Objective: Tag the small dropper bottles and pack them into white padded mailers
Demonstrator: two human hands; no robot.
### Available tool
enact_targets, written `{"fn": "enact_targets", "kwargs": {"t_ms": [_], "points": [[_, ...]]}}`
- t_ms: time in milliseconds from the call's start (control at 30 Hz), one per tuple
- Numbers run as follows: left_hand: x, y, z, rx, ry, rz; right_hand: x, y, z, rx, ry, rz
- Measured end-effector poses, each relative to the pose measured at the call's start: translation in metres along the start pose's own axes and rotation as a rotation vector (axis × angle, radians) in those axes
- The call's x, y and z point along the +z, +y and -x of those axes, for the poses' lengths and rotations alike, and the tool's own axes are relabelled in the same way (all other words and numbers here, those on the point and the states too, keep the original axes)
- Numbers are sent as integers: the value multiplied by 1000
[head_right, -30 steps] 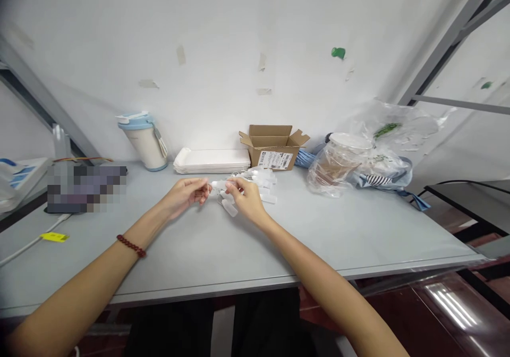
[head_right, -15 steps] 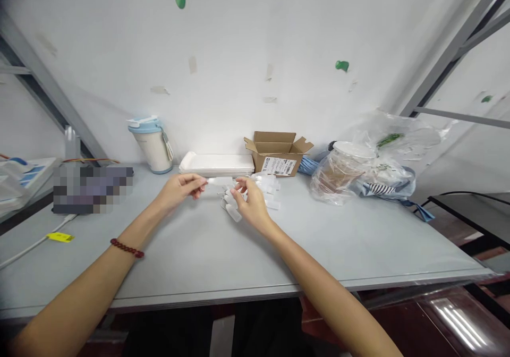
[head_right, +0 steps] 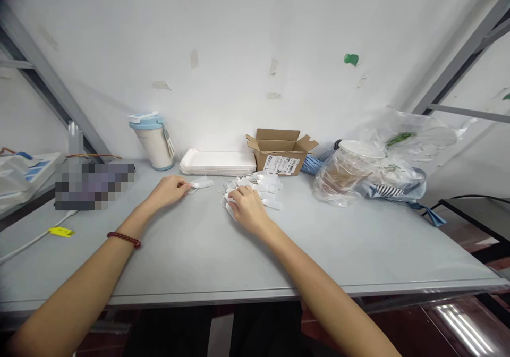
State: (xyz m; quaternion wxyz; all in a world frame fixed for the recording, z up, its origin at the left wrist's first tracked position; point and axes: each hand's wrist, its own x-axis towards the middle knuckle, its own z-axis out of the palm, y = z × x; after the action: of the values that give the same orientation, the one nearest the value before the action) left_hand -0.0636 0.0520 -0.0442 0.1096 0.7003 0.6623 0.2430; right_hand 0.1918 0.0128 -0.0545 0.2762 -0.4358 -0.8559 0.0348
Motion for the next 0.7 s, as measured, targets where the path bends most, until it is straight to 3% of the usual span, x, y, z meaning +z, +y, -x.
{"fn": "enact_targets", "kwargs": {"t_ms": [133,433,700], "points": [[3,-4,-2,24,70,-92,0,-2,0,-3,-28,73],[3,-6,-3,-111,181,-129,-4,-1,-1,27,-63,164],[8,-5,-2,24,100,-95,-10,-6,-3,100,-138,231]]}}
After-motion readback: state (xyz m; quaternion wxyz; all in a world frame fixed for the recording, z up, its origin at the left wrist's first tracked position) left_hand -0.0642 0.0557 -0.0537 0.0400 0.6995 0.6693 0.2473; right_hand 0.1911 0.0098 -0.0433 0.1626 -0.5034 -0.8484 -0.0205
